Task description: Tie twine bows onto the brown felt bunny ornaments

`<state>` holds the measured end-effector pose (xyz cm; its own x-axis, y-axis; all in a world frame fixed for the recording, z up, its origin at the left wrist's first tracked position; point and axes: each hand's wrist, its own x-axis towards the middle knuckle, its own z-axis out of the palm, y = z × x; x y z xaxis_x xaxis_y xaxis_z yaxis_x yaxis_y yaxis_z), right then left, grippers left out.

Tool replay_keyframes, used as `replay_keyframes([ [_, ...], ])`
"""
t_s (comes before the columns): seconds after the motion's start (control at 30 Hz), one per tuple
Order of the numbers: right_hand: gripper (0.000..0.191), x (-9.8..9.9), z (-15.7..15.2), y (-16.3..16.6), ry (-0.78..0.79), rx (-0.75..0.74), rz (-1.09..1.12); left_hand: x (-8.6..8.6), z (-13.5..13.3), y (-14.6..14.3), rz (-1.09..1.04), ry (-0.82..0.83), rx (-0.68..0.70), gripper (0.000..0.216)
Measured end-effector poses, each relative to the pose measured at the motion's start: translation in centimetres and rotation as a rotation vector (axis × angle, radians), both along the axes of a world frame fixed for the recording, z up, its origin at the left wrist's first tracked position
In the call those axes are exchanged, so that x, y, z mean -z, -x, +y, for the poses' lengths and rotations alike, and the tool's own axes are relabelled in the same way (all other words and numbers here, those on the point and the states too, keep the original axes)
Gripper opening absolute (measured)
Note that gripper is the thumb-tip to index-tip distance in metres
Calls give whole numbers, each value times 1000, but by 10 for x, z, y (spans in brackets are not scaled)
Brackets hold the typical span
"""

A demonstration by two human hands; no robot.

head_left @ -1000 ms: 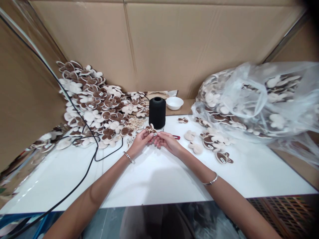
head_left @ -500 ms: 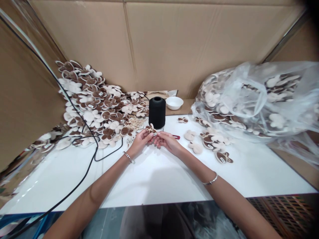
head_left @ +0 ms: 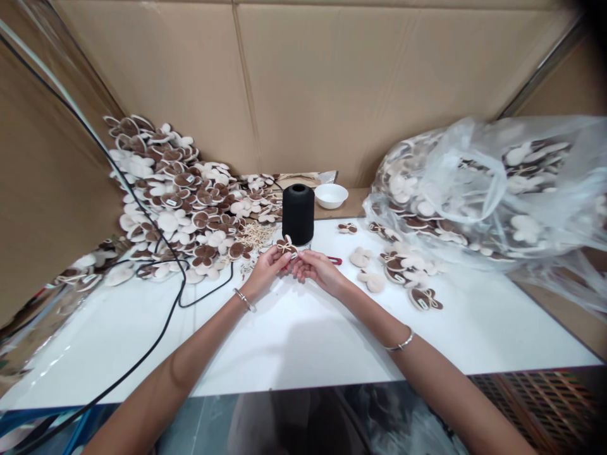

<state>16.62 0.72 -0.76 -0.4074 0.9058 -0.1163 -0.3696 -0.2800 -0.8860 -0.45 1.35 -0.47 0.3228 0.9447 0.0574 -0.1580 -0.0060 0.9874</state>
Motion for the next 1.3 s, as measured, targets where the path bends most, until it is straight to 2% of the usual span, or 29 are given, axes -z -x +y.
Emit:
replay_keyframes([
  [1.3, 32, 0, -1, 0, -1, -1, 1, 2, 0, 1, -12, 30, 6, 30],
])
